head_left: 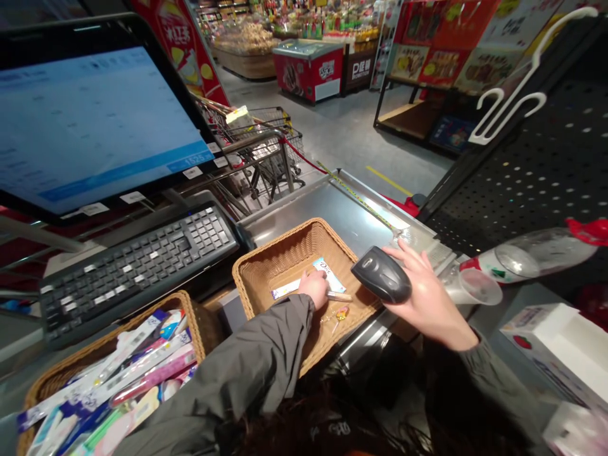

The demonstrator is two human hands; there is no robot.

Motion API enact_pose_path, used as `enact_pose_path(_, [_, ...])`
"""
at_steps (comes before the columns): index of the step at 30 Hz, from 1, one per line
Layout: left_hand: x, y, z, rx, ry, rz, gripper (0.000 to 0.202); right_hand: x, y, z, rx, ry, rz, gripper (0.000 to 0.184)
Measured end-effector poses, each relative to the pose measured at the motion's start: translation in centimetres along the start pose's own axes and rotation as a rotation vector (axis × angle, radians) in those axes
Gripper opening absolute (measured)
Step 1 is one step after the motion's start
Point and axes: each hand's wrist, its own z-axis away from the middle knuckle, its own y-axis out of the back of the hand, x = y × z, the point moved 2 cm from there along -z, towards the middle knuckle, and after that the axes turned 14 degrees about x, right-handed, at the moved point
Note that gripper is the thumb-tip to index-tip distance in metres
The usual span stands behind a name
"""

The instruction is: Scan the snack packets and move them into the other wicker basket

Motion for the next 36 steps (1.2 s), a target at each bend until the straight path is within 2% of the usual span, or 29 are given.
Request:
enact_pose_path(3, [0.1, 1.9, -0.7, 0.069, -0.019, 0.013, 0.019, -0.3, -0.2, -0.2, 0.001, 0.001, -0.002, 0.043])
enact_pose_path(5, [0.4, 4.0, -0.9, 0.129, -0.058, 0.024, 0.019, -0.8, -0.2, -0.3, 0.013, 0.012, -0.006, 0.043])
enact_pose_path(9, [0.7, 10.3, 0.3, 0.313, -0.147, 0.062, 0.013, -2.0, -0.3, -0.3, 0.055, 0.056, -0.005, 0.041])
enact_pose_path(14, [0.0, 19.0, 4.6, 0.467, -0.226, 0.048, 0.011, -3.9, -0.5, -0.4, 0.164, 0.115, -0.031, 0.042])
enact_pose_path(18, [-1.8, 23.5, 9.4, 0.620, -0.273, -0.048, 0.014, -6.3, -0.7, -0.8, 0.220, 0.174, -0.057, 0.044])
enact_pose_path(21, [-3.7, 25.4, 13.6, 0.716, -0.223, -0.115, 0.014, -9.1, -1.0, -1.1, 0.216, 0.259, -0.082, 0.043])
enact_pose_path(25, [-6.0, 26.5, 19.7, 0.819, -0.122, -0.174, 0.013, -14.0, -2.1, -1.0, 0.134, 0.421, -0.121, 0.039])
enact_pose_path(31, [-8.3, 27.1, 28.3, 0.965, 0.048, -0.205, 0.013, -21.3, -3.4, -0.3, 0.057, 0.616, -0.171, 0.038])
enact_pose_path(36, [-10.1, 26.9, 33.8, 1.034, 0.185, -0.176, 0.016, -25.8, -4.1, 0.9, -0.025, 0.726, -0.236, 0.047])
